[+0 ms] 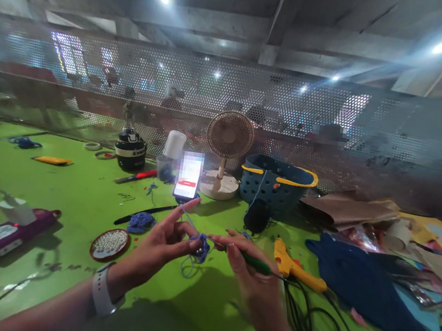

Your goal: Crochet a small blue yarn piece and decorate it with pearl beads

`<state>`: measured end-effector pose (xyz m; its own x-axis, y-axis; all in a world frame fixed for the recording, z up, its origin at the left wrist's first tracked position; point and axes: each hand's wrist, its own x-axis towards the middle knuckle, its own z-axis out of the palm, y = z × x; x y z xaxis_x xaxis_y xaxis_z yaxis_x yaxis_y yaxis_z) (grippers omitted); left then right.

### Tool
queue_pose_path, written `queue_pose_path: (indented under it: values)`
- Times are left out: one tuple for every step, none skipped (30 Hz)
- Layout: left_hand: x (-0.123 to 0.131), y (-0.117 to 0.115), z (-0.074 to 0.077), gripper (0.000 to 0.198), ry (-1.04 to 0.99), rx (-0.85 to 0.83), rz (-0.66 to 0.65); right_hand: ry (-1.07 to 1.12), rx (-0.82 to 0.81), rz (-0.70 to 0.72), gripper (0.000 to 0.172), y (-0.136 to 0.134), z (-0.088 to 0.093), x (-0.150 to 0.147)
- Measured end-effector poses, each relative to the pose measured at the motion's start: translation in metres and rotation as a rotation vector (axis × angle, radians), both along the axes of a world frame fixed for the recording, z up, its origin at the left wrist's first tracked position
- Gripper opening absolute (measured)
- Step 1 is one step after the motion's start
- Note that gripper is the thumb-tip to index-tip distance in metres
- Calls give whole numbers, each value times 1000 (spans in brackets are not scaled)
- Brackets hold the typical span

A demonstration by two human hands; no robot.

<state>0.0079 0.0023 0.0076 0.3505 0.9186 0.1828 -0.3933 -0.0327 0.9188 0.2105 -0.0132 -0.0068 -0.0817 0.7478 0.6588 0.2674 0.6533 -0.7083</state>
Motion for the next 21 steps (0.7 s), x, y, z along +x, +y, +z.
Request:
queue_pose_path:
  values:
    - [0,0,0,88,6,4,0,-1,2,-3,17,0,-1,0]
    - [0,-1,0,88,14,7,-2,-7,4,1,17,0,-2,0]
    - [0,-1,0,88,22,10,-8,-16,5,8,18,0,-2,0]
    - [0,-1,0,87,30,11,-14,-20,5,15,18,0,-2,-1]
    - [0,-2,0,87,40,11,-22,-22,7,27,18,0,-2,-2]
    - [0,-2,0,87,48,11,-28,-21,10,41,19,0,-2,-2]
    - [0,-2,0,87,54,11,-33,-21,13,59,19,0,-1,-3]
    - [0,-3,0,87,58,10,-37,-17,23,73,19,-1,0,-5]
    - [0,-3,0,87,59,10,-41,-13,37,83,19,-1,1,-6]
    - [0,-3,0,87,57,10,-44,-11,53,91,19,-1,1,-7]
    - [0,-3,0,88,54,9,-48,-9,67,93,19,-1,2,-8]
    - [0,-3,1,88,51,7,-50,-7,76,91,19,-1,2,-8]
    - [0,-3,1,88,48,5,-51,-4,82,91,19,-1,2,-9]
    - [0,-4,1,88,46,2,-52,-2,79,93,19,-1,2,-9]
    - [0,-4,1,87,44,1,-53,-2,73,98,19,-1,2,-9]
    - [-1,-4,1,87,42,1,-54,-2,66,105,19,-1,2,-9]
    - [-1,-4,1,86,39,4,-54,-4,60,110,20,-1,1,-9]
    - [-1,-4,1,85,39,7,-55,-6,56,115,20,-1,1,-8]
    - [0,-4,0,85,40,10,-55,-6,52,119,20,-1,0,-8]
    - [0,-4,0,85,40,11,-57,-5,47,126,20,-1,-1,-8]
    - [0,-4,-1,86,39,12,-60,1,46,132,20,0,-2,-8]
